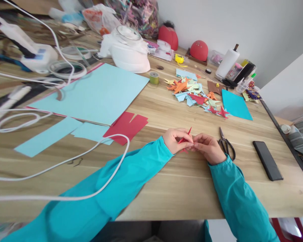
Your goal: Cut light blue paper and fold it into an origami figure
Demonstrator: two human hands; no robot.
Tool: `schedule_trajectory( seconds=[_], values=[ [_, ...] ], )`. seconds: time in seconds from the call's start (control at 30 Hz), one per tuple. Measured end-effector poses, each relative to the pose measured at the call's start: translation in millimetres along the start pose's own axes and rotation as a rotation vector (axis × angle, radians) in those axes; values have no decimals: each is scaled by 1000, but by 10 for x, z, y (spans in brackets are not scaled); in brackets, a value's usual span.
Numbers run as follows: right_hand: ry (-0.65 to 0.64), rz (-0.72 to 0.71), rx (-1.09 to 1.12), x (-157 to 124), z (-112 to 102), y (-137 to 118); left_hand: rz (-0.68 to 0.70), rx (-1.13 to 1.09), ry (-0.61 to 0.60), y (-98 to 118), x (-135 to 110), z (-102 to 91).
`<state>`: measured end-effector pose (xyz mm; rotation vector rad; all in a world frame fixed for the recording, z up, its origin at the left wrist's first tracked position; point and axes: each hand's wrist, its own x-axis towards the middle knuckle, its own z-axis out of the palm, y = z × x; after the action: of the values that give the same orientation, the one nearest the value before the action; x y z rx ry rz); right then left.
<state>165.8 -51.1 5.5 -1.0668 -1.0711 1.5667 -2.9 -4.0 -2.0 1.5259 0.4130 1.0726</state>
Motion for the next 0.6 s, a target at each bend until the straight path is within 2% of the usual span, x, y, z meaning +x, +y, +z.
schedule_trajectory(
  seconds=[0.3,0.47,0.6],
  values=[
    [3,-10,-42,-1,-5,0,-47,3,-5,9,-15,9],
    [-6,70,12,-8,-2,-9,23,108,8,8,-11,-3],
    [-30,134,49,-16,0,-22,34,111,-17,11,-11,-11]
  ],
)
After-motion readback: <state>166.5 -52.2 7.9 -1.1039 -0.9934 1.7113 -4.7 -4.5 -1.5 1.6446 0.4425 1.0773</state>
